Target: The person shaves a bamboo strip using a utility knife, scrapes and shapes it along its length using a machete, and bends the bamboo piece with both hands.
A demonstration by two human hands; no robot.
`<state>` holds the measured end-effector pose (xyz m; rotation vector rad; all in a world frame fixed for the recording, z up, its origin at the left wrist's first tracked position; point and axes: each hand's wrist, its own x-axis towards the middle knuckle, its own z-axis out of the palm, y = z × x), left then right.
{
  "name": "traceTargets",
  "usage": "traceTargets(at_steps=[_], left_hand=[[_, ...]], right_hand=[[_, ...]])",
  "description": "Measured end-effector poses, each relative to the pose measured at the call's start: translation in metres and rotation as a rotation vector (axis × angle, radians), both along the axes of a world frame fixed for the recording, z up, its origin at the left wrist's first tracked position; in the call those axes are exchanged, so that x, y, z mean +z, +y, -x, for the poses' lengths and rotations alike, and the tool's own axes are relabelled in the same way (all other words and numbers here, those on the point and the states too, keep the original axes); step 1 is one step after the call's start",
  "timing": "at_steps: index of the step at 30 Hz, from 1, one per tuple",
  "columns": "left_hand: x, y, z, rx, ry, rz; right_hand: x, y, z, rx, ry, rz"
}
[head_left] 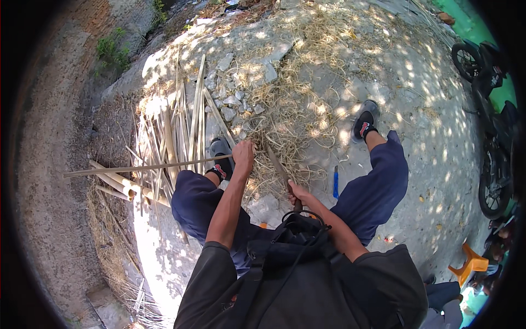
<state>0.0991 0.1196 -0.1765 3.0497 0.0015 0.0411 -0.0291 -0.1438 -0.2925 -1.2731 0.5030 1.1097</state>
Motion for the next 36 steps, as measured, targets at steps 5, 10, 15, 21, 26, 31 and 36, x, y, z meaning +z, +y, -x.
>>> traceTargets(at_steps=[5, 10, 15, 21, 26, 31, 36], left_hand=[[0.007, -0.007, -0.002, 0.009, 0.014, 0.0], [0.002, 0.015, 0.015, 0.039, 0.013, -0.013], [0.005, -0.007, 0.003, -0.003, -0.028, 0.005], [-0.003, 0.028, 0.017, 0.066, 0.013, -0.031], [0.02, -0.009, 0.001, 0.001, 0.057, 0.042], [0.017, 0.001, 0.02, 0.017, 0.17, -0.022], [0.01, 0.004, 0.023, 0.004, 0.083, -0.016]], right_hand=[[0.0, -0.012, -0.013, -0.14, 0.171, -0.123], [0.066, 0.03, 0.005, -0.035, -0.757, 0.488], [0.015, 0.008, 0.007, 0.193, -0.689, 0.639], [0.014, 0.025, 0.005, 0.362, -0.355, 0.439], [-0.032, -0.015, -0.007, -0.046, -0.046, 0.129], [0.005, -0.008, -0.006, 0.271, -0.472, 0.506], [0.045, 0.013, -0.001, 0.076, -0.886, 0.638]])
